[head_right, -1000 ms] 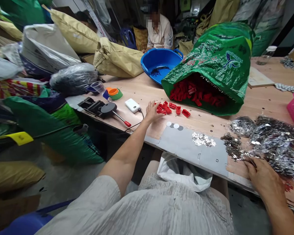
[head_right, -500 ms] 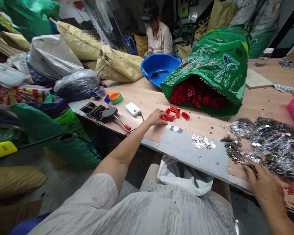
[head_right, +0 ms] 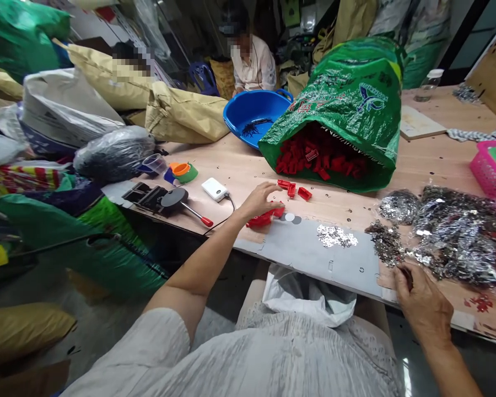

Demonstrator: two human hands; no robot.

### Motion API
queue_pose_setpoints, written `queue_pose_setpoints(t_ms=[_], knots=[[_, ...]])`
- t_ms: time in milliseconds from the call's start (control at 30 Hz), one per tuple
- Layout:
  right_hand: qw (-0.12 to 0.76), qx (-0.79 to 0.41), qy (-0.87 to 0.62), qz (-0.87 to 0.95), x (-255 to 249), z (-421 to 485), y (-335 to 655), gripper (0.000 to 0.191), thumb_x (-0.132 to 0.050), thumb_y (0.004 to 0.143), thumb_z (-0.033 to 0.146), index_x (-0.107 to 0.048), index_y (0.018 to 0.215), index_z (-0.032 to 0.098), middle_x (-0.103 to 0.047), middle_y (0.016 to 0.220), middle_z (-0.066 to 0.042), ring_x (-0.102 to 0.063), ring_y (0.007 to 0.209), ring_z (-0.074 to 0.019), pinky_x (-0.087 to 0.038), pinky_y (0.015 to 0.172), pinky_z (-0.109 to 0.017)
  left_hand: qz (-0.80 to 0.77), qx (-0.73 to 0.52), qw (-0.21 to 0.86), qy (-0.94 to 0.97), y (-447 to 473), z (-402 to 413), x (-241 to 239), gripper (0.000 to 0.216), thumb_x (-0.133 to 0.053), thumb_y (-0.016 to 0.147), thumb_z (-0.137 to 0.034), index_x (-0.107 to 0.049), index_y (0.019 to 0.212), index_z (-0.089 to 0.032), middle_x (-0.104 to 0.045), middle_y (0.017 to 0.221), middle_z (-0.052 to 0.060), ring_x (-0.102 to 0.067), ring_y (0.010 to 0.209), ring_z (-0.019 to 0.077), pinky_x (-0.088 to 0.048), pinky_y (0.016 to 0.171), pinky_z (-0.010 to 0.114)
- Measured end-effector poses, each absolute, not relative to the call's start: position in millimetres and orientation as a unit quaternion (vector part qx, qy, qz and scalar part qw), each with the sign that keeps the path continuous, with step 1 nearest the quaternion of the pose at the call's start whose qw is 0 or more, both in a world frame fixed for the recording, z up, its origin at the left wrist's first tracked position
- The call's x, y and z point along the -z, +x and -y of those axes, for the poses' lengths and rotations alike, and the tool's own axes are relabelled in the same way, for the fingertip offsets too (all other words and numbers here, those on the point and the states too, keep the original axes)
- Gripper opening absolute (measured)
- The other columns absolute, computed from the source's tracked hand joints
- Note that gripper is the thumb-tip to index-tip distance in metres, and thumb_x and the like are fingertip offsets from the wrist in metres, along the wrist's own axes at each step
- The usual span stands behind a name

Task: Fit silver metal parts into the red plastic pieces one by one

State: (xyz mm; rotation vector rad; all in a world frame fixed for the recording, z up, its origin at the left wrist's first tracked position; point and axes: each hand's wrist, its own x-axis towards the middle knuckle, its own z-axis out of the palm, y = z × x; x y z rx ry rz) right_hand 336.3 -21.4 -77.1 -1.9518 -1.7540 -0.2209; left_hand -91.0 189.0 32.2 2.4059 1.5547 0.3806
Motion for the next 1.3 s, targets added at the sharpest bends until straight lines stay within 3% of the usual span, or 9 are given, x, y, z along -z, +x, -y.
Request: queue_pose_setpoints(t_ms=[200, 267, 367, 433, 667, 833, 1033, 1167, 1300], knots=[[0.263, 0.119, -0.697, 0.656, 87, 20, 337, 0.039, -0.042, 0.098, 0.048, -0.064, 0.11, 0.019, -0.075, 0.105, -0.011, -0.071, 0.09, -0.0282, -0.05, 0.071, -0.036, -0.571, -0.059, 0.147, 0.806, -34, -242, -13, 0.101, -0.08, 0.063, -0.064, -0.04, 0.15, -0.033, -0.018, 0.166, 0.012, -0.006, 0.153, 0.0428, -0.029, 0.114, 0.064], [0.262, 0.132, -0.692, 0.66, 87, 20, 337, 0.039, -0.042, 0.099, 0.048, -0.064, 0.11, 0.018, -0.075, 0.105, -0.011, -0.071, 0.09, -0.0267, -0.049, 0.072, -0.034, -0.555, -0.032, 0.143, 0.819, -24, -250, -7, 0.095, -0.081, 0.062, -0.064, -0.048, 0.145, -0.034, -0.029, 0.162, 0.011, -0.016, 0.151, 0.042, -0.031, 0.115, 0.06], [0.261, 0.15, -0.68, 0.668, 88, 19, 337, 0.036, -0.043, 0.1, 0.046, -0.064, 0.108, 0.018, -0.074, 0.106, -0.011, -0.07, 0.091, -0.0252, -0.049, 0.072, -0.032, -0.524, -0.023, 0.116, 0.843, -20, -250, 1, 0.059, -0.074, 0.074, -0.056, -0.066, 0.125, -0.027, -0.058, 0.139, 0.01, -0.043, 0.138, 0.0318, -0.036, 0.114, 0.045], [0.26, 0.159, -0.676, 0.671, 89, 19, 337, 0.034, -0.045, 0.1, 0.045, -0.064, 0.108, 0.018, -0.074, 0.106, -0.011, -0.07, 0.09, -0.0246, -0.049, 0.072, -0.031, -0.518, -0.034, 0.1, 0.849, -23, -243, 4, 0.04, -0.067, 0.084, -0.047, -0.071, 0.115, -0.022, -0.065, 0.126, 0.01, -0.053, 0.126, 0.0264, -0.041, 0.109, 0.038], [0.269, 0.135, -0.68, 0.668, 89, 19, 337, 0.031, -0.047, 0.099, 0.042, -0.064, 0.108, 0.018, -0.074, 0.107, -0.01, -0.069, 0.091, -0.0238, -0.049, 0.074, -0.031, -0.526, -0.047, 0.075, 0.846, -46, -205, -7, 0.025, -0.061, 0.088, -0.036, -0.07, 0.1, -0.017, -0.07, 0.102, 0.011, -0.062, 0.102, 0.0255, -0.049, 0.088, 0.034], [0.275, 0.11, -0.686, 0.665, 81, 20, 333, 0.031, -0.048, 0.099, 0.041, -0.065, 0.107, 0.017, -0.074, 0.106, -0.011, -0.069, 0.094, -0.0239, -0.049, 0.076, -0.032, -0.527, -0.067, 0.074, 0.844, -54, -176, -11, 0.024, -0.058, 0.089, -0.033, -0.068, 0.105, -0.017, -0.069, 0.106, 0.012, -0.06, 0.108, 0.0268, -0.047, 0.092, 0.036], [0.277, 0.099, -0.691, 0.661, 75, 21, 330, 0.034, -0.045, 0.098, 0.044, -0.067, 0.106, 0.019, -0.074, 0.104, -0.009, -0.068, 0.091, -0.0242, -0.048, 0.074, -0.033, -0.514, -0.091, 0.105, 0.846, -55, -160, -2, 0.015, -0.058, 0.089, -0.03, -0.067, 0.091, -0.018, -0.071, 0.103, 0.01, -0.062, 0.105, 0.0265, -0.039, 0.105, 0.046], [0.297, 0.08, -0.694, 0.651, 73, 22, 332, 0.037, -0.045, 0.097, 0.047, -0.066, 0.109, 0.019, -0.074, 0.11, -0.01, -0.069, 0.092, -0.0251, -0.049, 0.074, -0.033, -0.546, -0.212, 0.198, 0.786, -44, -149, -10, 0.008, -0.058, 0.089, -0.027, -0.061, 0.091, -0.02, -0.071, 0.099, 0.006, -0.065, 0.1, 0.0228, -0.046, 0.096, 0.039], [0.317, 0.04, -0.721, 0.615, 70, 21, 333, 0.041, -0.046, 0.095, 0.05, -0.067, 0.111, 0.019, -0.074, 0.108, -0.011, -0.07, 0.09, -0.0273, -0.05, 0.073, -0.035, -0.485, -0.411, 0.533, 0.558, -25, -127, -22, 0.026, -0.056, 0.091, -0.039, -0.052, 0.111, -0.021, -0.071, 0.086, 0.003, -0.069, 0.07, 0.0164, -0.046, 0.062, 0.026]])
